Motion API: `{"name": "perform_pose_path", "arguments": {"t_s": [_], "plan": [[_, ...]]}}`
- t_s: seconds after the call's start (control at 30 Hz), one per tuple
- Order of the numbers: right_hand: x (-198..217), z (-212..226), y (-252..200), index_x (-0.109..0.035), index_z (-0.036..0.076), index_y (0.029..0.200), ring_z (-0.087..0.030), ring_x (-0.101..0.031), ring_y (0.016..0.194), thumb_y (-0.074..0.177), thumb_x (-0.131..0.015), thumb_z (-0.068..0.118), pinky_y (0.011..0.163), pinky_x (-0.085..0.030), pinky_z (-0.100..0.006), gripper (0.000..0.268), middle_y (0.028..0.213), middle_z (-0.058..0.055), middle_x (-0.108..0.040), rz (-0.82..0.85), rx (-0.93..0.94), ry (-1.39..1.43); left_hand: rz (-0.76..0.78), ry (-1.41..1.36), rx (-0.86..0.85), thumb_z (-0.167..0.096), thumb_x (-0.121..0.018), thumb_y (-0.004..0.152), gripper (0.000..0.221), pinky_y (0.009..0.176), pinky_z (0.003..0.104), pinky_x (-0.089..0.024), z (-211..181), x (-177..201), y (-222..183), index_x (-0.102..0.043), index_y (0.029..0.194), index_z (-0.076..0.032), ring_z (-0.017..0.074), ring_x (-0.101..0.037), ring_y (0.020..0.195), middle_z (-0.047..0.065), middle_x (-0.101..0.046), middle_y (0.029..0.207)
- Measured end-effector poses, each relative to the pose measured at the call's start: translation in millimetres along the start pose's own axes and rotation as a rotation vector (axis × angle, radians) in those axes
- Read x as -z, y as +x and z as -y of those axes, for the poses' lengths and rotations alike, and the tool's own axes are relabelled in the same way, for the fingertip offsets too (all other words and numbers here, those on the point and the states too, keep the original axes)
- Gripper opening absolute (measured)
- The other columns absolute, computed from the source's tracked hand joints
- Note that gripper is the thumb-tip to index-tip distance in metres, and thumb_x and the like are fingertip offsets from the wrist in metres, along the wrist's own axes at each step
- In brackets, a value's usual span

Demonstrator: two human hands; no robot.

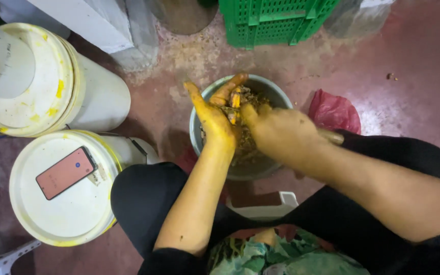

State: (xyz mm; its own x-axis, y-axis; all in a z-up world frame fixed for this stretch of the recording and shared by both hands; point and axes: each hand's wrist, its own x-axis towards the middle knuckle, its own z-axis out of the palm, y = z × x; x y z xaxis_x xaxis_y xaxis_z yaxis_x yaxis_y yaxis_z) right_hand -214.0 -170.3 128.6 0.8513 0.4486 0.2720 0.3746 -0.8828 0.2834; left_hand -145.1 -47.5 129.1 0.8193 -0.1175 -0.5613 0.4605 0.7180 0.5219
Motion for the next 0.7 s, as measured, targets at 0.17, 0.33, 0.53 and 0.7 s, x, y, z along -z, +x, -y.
{"name": "perform_pose_path", "arguments": {"t_s": [0.17,0.33,0.53,0.7], "plan": [[-2,11,-10,-0.066,0.021,0.115,-0.021,-0.064,0.050,0.094,-0.050,0.018,0.035,-0.049,-0.043,0.027,0.068,-0.003,-0.064,0.104,-0.013,0.073,-0.004,0.025,-0.016,-0.099,-0.030,0.077,0.112,0.075,0.027,-0.053,7,16,15,-0.080,0.104,-0.002,0.0303,-0.069,0.088,0.020,-0.074,0.098],[2,-8,6,-0.066,0.017,0.125,-0.023,-0.067,0.054,0.095,-0.049,0.015,0.037,-0.051,-0.046,0.034,0.071,-0.005,-0.065,0.209,-0.014,0.131,-0.026,0.136,-0.033,-0.097,-0.028,0.079,0.113,0.041,0.016,-0.036,2,3,4,-0.081,0.103,0.000,0.0170,-0.054,0.056,0.013,-0.071,0.075],[13,1,-4,-0.063,0.015,0.135,-0.021,-0.071,0.056,0.097,-0.046,0.012,0.047,-0.057,-0.040,0.041,0.061,-0.001,-0.064,0.243,0.031,0.109,-0.042,0.090,0.024,-0.102,-0.029,0.072,0.115,0.061,0.022,-0.053,11,33,37,-0.082,0.107,-0.005,0.0278,-0.065,0.071,0.020,-0.072,0.082],[0,-31,19,-0.068,0.017,0.122,-0.023,-0.071,0.053,0.096,-0.048,0.016,0.042,-0.054,-0.040,0.033,0.068,-0.001,-0.066,0.212,-0.077,0.125,-0.031,-0.009,0.051,-0.098,-0.033,0.074,0.115,0.050,0.023,-0.049,5,16,23,-0.077,0.114,0.002,0.0287,-0.063,0.062,0.020,-0.066,0.074]]}}
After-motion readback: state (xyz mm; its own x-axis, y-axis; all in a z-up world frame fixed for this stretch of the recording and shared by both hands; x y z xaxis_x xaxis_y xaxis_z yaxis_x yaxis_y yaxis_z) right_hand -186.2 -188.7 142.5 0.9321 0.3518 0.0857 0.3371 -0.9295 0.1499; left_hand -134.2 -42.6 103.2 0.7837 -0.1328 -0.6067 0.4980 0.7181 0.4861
